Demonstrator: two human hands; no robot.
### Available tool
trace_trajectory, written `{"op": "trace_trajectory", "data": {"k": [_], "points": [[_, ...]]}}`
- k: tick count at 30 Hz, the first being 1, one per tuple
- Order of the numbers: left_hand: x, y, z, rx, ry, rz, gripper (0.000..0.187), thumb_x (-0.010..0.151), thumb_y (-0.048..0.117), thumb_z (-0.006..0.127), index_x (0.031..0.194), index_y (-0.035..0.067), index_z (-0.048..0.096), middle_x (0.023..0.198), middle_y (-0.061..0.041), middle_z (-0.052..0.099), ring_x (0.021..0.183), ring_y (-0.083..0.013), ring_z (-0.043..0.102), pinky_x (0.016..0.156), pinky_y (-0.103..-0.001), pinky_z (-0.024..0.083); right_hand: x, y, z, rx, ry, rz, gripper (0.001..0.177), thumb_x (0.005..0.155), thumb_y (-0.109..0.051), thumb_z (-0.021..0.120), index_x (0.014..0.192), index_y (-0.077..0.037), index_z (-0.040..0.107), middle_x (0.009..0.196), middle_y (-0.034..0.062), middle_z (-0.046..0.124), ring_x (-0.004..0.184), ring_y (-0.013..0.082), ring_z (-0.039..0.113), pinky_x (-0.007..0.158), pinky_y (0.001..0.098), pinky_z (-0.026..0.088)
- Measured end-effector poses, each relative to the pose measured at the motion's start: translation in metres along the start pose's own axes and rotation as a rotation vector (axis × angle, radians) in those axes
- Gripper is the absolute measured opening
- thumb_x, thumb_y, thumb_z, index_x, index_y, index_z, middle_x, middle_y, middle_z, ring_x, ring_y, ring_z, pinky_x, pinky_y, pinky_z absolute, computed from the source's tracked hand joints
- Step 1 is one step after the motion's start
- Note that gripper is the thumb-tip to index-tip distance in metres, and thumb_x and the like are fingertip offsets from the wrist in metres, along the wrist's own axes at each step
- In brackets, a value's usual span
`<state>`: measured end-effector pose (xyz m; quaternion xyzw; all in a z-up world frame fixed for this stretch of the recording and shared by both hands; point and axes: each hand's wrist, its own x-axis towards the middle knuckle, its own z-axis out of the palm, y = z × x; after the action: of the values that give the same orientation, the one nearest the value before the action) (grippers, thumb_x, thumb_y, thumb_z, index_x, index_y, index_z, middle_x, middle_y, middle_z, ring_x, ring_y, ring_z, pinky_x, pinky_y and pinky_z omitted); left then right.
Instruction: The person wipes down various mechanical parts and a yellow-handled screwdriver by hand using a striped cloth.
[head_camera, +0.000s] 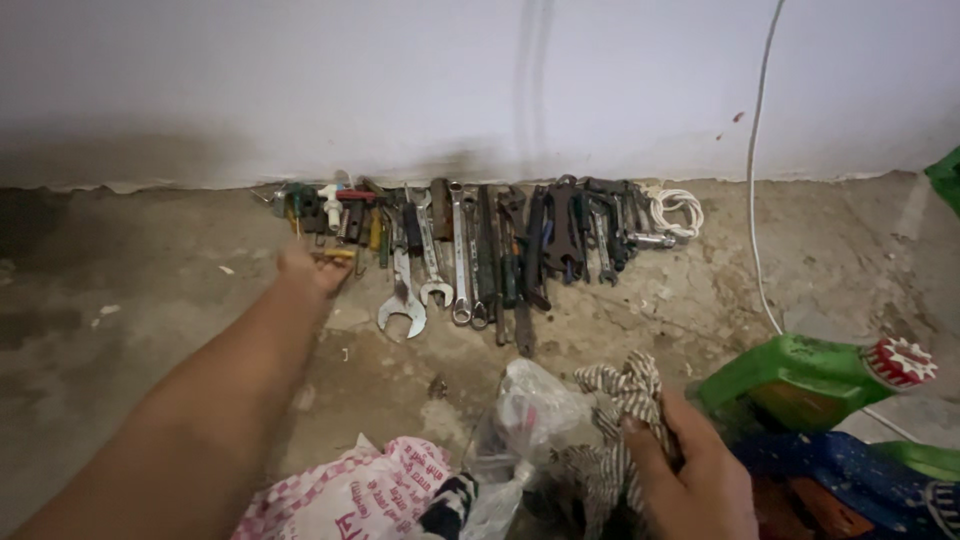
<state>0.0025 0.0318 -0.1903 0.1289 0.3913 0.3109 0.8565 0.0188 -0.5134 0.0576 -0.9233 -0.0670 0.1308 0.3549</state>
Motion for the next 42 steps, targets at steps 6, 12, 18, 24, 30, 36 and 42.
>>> {"op": "trace_trajectory", "data": {"k": [6,12,18,24,30,36,42], "points": [[0.006,-0.001,-0.004,-0.147,-0.031,0.031,0.083,0.097,0.054,0.023,0.157,-0.004,0.024,0.163,-0.025,0.033,0.15,-0.0435,0.034,0.123,-0.058,0.023,0.005,0.02,0.001,0.019,0.038,-0.119,0.051,0.088,-0.022,0.075,0.136,-0.009,0.062,0.116,0.0125,0.077,0.112,0.0157,0.07,0.1,0.0308,0.047],[0.013,0.006,-0.018,-0.152,-0.029,0.023,0.089,0.097,0.057,0.019,0.158,-0.008,0.02,0.166,-0.03,0.026,0.155,-0.0433,0.025,0.126,-0.052,0.02,0.006,0.029,0.005,-0.015,0.035,-0.02,0.051,0.091,-0.026,0.076,0.135,-0.006,0.062,0.12,0.0137,0.075,0.116,0.0162,0.07,0.102,0.0315,0.048],[0.025,0.002,-0.031,-0.219,-0.112,-0.003,0.099,0.094,0.062,0.027,0.157,-0.014,0.017,0.167,-0.031,0.019,0.156,-0.0409,0.018,0.126,-0.048,0.013,0.003,0.032,0.001,-0.025,0.005,0.058,0.055,0.095,-0.026,0.072,0.147,-0.012,0.06,0.122,0.0125,0.075,0.112,0.0194,0.073,0.102,0.0322,0.05],[0.029,-0.003,-0.031,-0.183,-0.029,0.051,0.097,0.092,0.062,0.03,0.156,-0.011,0.023,0.165,-0.029,0.026,0.154,-0.043,0.025,0.126,-0.052,0.021,0.003,0.034,-0.009,0.066,0.061,-0.044,0.052,0.091,-0.024,0.074,0.14,-0.01,0.061,0.124,0.0099,0.075,0.119,0.0128,0.067,0.103,0.0299,0.046],[0.019,-0.008,-0.023,0.224,0.111,0.066,0.086,0.096,0.056,0.039,0.153,-0.008,0.03,0.159,-0.029,0.039,0.147,-0.0431,0.041,0.122,-0.052,0.031,0.002,0.039,-0.029,0.286,0.035,0.02,0.053,0.09,-0.013,0.069,0.143,-0.013,0.061,0.128,0.006,0.074,0.121,0.0106,0.064,0.105,0.0289,0.044],[0.003,-0.006,-0.009,0.338,0.136,0.107,0.077,0.098,0.047,0.043,0.15,-0.008,0.033,0.152,-0.027,0.048,0.132,-0.0436,0.058,0.112,-0.054,0.044,0.012,0.105,-0.036,0.417,0.007,-0.008,0.059,0.089,-0.007,0.068,0.147,-0.008,0.057,0.131,0.0079,0.072,0.12,0.0141,0.064,0.104,0.0306,0.044],[-0.057,-0.023,0.009,0.656,0.323,0.3,0.053,0.095,0.034,0.059,0.133,-0.003,0.054,0.124,-0.021,0.067,0.098,-0.0367,0.072,0.082,-0.045,0.06,0.026,0.167,-0.014,0.823,-0.026,0.024,0.057,0.089,-0.002,0.063,0.145,0.002,0.055,0.132,0.0137,0.068,0.12,0.0192,0.063,0.104,0.0341,0.044]]}}
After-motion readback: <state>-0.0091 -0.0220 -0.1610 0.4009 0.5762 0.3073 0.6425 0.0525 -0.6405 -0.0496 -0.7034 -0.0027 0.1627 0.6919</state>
